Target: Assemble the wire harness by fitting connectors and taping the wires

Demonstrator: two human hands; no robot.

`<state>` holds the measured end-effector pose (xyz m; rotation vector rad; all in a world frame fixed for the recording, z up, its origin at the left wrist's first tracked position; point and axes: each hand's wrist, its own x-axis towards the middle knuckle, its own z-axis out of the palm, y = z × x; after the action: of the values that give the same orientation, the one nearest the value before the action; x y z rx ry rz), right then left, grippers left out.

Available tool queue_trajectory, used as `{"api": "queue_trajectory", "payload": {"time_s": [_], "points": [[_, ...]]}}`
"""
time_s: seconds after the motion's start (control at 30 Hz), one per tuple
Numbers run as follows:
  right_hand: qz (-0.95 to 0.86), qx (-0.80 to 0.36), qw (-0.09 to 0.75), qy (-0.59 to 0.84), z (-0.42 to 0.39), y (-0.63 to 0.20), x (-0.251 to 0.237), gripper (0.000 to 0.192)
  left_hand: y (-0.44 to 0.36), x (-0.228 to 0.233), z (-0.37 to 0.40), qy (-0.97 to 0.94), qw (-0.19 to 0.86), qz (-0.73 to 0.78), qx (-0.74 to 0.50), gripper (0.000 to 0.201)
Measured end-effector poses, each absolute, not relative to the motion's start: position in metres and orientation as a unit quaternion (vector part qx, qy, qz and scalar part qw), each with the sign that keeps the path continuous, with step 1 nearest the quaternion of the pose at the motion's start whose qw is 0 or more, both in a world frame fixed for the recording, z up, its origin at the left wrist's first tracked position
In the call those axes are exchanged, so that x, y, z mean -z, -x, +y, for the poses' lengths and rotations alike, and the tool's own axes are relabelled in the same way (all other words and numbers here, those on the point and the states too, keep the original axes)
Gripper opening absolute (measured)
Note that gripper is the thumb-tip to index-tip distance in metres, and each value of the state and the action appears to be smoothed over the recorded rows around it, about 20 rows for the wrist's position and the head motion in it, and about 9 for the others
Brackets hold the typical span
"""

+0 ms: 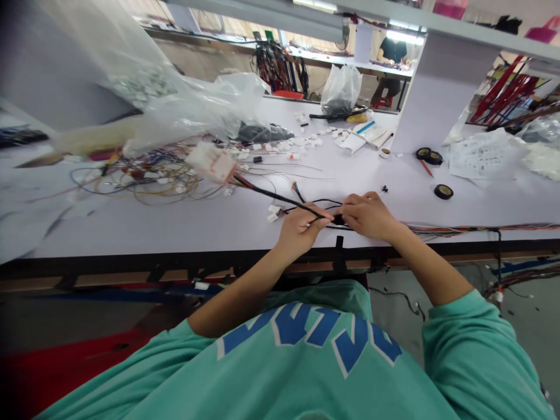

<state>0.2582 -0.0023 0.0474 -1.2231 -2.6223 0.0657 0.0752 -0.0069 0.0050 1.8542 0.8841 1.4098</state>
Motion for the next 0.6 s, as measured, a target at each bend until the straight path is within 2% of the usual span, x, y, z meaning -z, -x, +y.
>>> {"api": "queue_trajectory", "payload": {"time_s": [0.07,0.1,0.2,0.27,0.37,0.47,0.53,0.6], "points": [[-0.890,-0.122,0.175,0.403,0.007,-0.257,-0.038,0.025,-0.079,-0.005,-0.002,-0.698,0.312,0.319,-0.560,0.023],[-0.875,-0.168,0.197,0.409,0.010,-0.257,-0.034,0.026,-0.082,-0.003,0.001,-0.672,0.340,0.312,-0.579,0.026],[-0.843,-0.213,0.236,0.434,0.004,-0.265,-0.028,0.026,-0.093,0.001,0.005,-0.537,0.515,0.293,-0.601,0.037],[-0.874,-0.141,0.240,0.398,-0.007,-0.271,-0.028,0.028,-0.099,0.003,0.005,-0.461,0.595,0.292,-0.591,0.040],[-0.938,0.059,0.180,0.290,-0.027,-0.268,-0.030,0.040,-0.104,-0.001,0.002,-0.424,0.603,0.317,-0.597,0.039],[-0.946,0.255,0.112,0.165,-0.042,-0.255,-0.032,0.027,-0.107,-0.006,-0.001,-0.395,0.618,0.328,-0.595,0.038],[-0.936,0.320,0.100,0.110,-0.048,-0.248,-0.037,0.022,-0.107,-0.007,-0.001,-0.359,0.647,0.327,-0.588,0.038],[-0.937,0.318,0.087,0.116,-0.051,-0.249,-0.044,0.020,-0.107,-0.005,0.000,-0.322,0.676,0.325,-0.578,0.037]]}}
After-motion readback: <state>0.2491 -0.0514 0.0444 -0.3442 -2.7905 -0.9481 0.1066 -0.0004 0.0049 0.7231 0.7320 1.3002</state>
